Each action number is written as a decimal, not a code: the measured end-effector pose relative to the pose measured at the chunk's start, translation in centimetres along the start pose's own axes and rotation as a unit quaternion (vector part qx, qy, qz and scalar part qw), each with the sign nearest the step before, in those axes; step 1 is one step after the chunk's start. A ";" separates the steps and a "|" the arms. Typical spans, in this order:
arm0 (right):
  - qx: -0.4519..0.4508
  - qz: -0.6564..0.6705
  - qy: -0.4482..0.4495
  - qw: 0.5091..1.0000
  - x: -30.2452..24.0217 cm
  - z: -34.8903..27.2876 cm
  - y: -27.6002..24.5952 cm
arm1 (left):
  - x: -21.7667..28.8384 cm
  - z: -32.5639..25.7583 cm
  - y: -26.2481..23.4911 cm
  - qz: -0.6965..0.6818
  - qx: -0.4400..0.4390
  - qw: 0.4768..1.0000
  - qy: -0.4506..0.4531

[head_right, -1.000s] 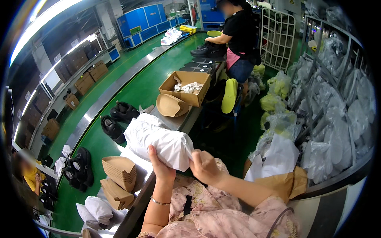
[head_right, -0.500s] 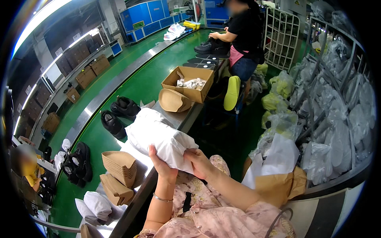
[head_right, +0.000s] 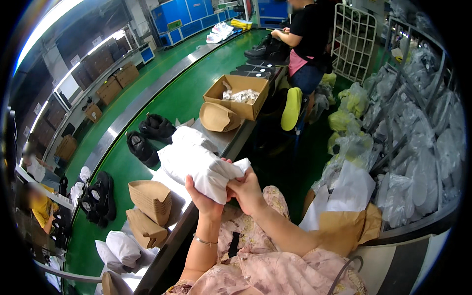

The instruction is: The person wraps individual shoe inserts in white paper and places them on a metal workbench.

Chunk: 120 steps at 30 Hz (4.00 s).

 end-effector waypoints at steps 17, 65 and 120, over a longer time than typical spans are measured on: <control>0.051 -0.158 -0.216 0.962 -0.6 -1.0 0.9 | 0.2 0.7 -0.4 -0.037 0.058 0.997 0.027; -0.015 -0.401 -0.362 0.841 -2.6 -1.9 4.0 | 11.0 -4.3 -3.0 0.524 0.220 0.740 0.359; -0.049 -0.579 -0.335 0.742 10.6 7.3 6.7 | 28.6 13.2 -10.4 0.771 0.189 0.596 0.122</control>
Point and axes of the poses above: each hand's wrist, its own z-axis towards the middle knuckle, its own y-axis out of the palm, x = y × z, the point moved 7 cm from there along z, towards the middle knuckle, and after that the axes turned 2 degrees about z, right-handed, at the moved point
